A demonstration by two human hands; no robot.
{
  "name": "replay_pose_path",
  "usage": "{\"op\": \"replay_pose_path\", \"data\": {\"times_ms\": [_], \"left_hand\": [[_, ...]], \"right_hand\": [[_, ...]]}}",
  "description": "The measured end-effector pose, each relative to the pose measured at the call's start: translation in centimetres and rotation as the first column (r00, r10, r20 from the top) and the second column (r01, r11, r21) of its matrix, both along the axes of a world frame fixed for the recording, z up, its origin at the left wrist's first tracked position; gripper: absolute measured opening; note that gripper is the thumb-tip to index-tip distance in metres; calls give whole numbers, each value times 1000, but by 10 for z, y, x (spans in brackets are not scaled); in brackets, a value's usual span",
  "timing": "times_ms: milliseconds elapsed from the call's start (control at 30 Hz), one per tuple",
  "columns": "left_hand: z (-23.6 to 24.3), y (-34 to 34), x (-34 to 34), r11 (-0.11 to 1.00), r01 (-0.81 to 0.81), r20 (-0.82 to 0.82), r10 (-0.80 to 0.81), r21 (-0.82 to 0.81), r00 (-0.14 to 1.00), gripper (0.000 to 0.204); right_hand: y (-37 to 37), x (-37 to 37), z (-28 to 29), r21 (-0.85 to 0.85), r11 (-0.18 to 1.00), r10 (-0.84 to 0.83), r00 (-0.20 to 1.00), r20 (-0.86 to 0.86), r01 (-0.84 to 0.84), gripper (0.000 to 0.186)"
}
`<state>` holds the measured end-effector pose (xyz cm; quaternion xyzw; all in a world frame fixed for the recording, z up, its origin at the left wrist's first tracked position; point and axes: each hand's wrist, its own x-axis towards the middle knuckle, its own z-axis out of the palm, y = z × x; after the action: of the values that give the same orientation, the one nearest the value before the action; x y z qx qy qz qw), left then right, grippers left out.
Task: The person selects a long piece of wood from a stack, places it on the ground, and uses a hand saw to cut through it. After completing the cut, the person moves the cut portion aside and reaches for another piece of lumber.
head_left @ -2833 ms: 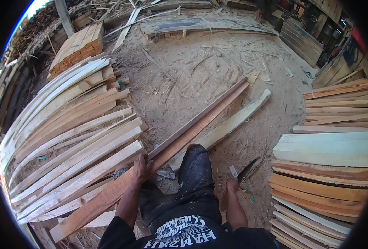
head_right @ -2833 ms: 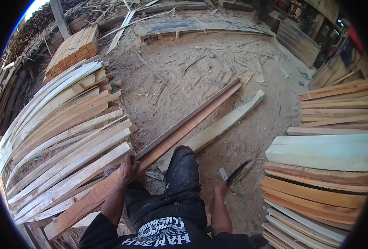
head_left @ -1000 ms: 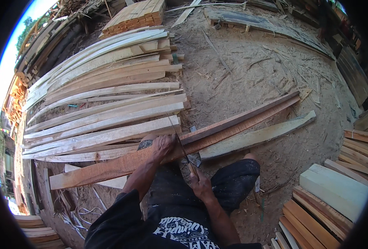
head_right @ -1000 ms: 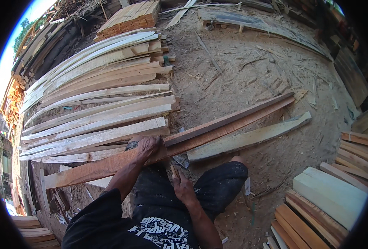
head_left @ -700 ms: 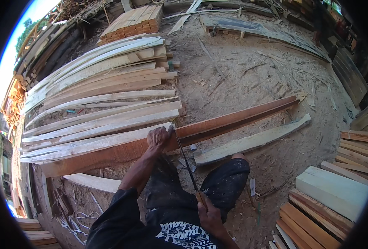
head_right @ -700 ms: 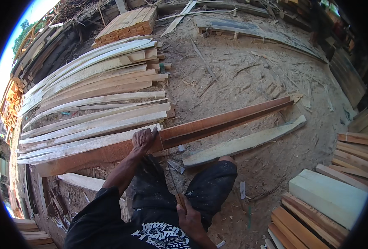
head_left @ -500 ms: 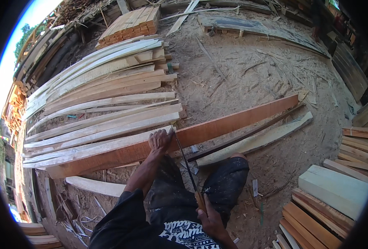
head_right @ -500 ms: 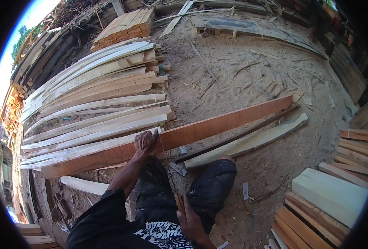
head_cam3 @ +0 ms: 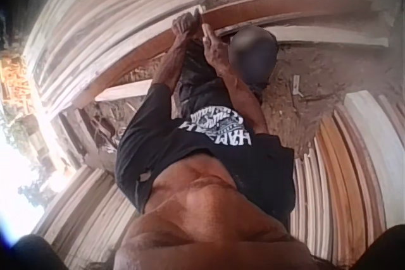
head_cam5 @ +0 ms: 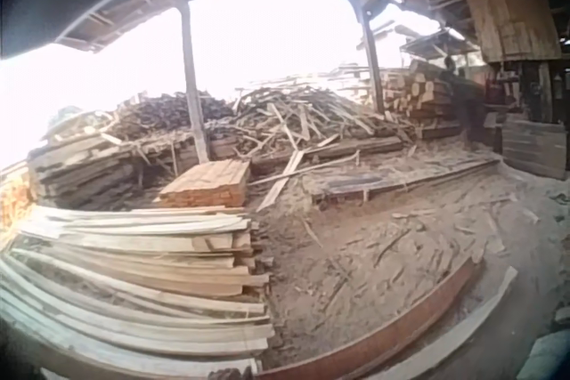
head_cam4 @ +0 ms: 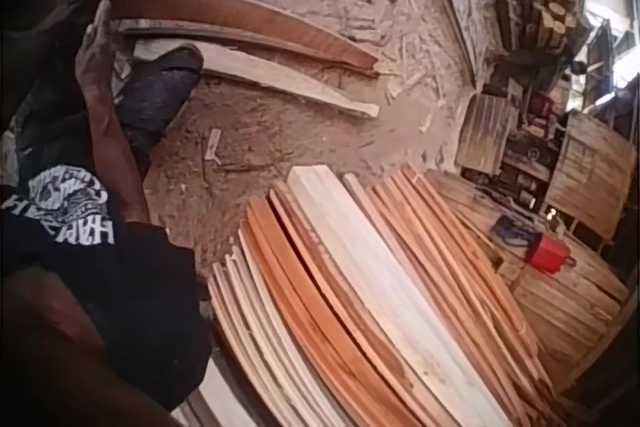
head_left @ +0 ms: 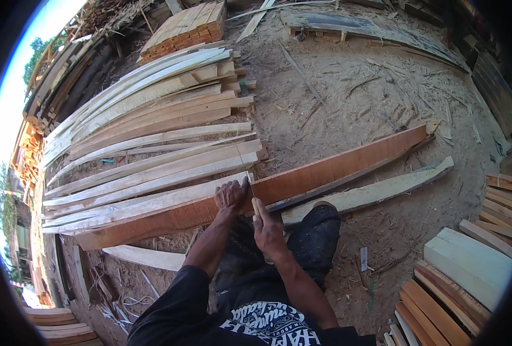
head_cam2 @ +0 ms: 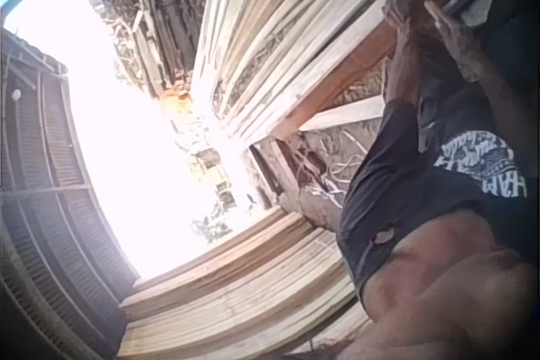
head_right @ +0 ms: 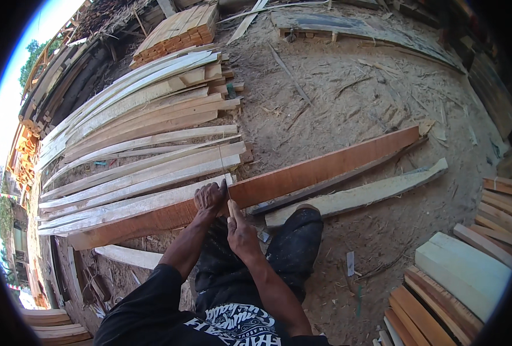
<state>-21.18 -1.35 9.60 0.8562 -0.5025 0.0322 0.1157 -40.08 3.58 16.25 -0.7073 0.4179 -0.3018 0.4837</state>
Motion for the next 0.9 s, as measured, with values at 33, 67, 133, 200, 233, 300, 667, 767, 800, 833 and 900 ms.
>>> {"op": "replay_pose_path", "data": {"times_ms": [33, 67, 133, 200, 233, 300, 667, 767, 800, 833, 900], "left_hand": [[0, -1, 2, 1000, -6, 20, 7, -24, 1000, 53], [0, -5, 4, 1000, -10, 6, 10, 0, 1000, 53], [-1, -5, 5, 999, -19, -24, 20, 37, 1000, 54], [-2, -3, 2, 996, -19, -62, 25, 92, 998, 55], [-1, 1, 2, 995, -29, -46, 33, 101, 998, 55], [-2, 4, -1, 996, -26, -44, 30, 87, 999, 53], [-17, 7, -3, 999, -30, -40, 29, -31, 999, 48], [-10, 11, -11, 989, 46, 86, -34, -141, 996, 45], [-8, 13, -14, 992, 25, 68, -17, -128, 998, 43], [-4, 16, -16, 992, 18, 50, -12, -125, 999, 40], [1, 21, -20, 993, 1, 56, 5, -118, 998, 40]], "right_hand": [[17, -16, 12, -118, 993, -15, 993, 113, 28, 49], [39, -39, 24, -26, 1000, -10, 997, 76, 12, 49], [97, -104, 52, 108, 994, 20, 1000, 8, -21, 50], [110, -119, 58, 148, 989, 31, 999, -19, -27, 50], [110, -116, 57, 116, 993, 26, 1000, -2, -25, 50], [78, -84, 42, 129, 991, -23, 1000, -5, 23, 48], [121, -117, 53, 46, 997, -58, 996, 66, 55, 49], [148, -143, 57, 280, 960, 23, 998, -50, -8, 48], [149, -146, 56, 258, 966, 19, 998, -54, -4, 48], [150, -148, 56, 259, 966, 17, 998, -61, -1, 49], [145, -150, 54, 259, 966, 40, 997, -63, -22, 49]]}}
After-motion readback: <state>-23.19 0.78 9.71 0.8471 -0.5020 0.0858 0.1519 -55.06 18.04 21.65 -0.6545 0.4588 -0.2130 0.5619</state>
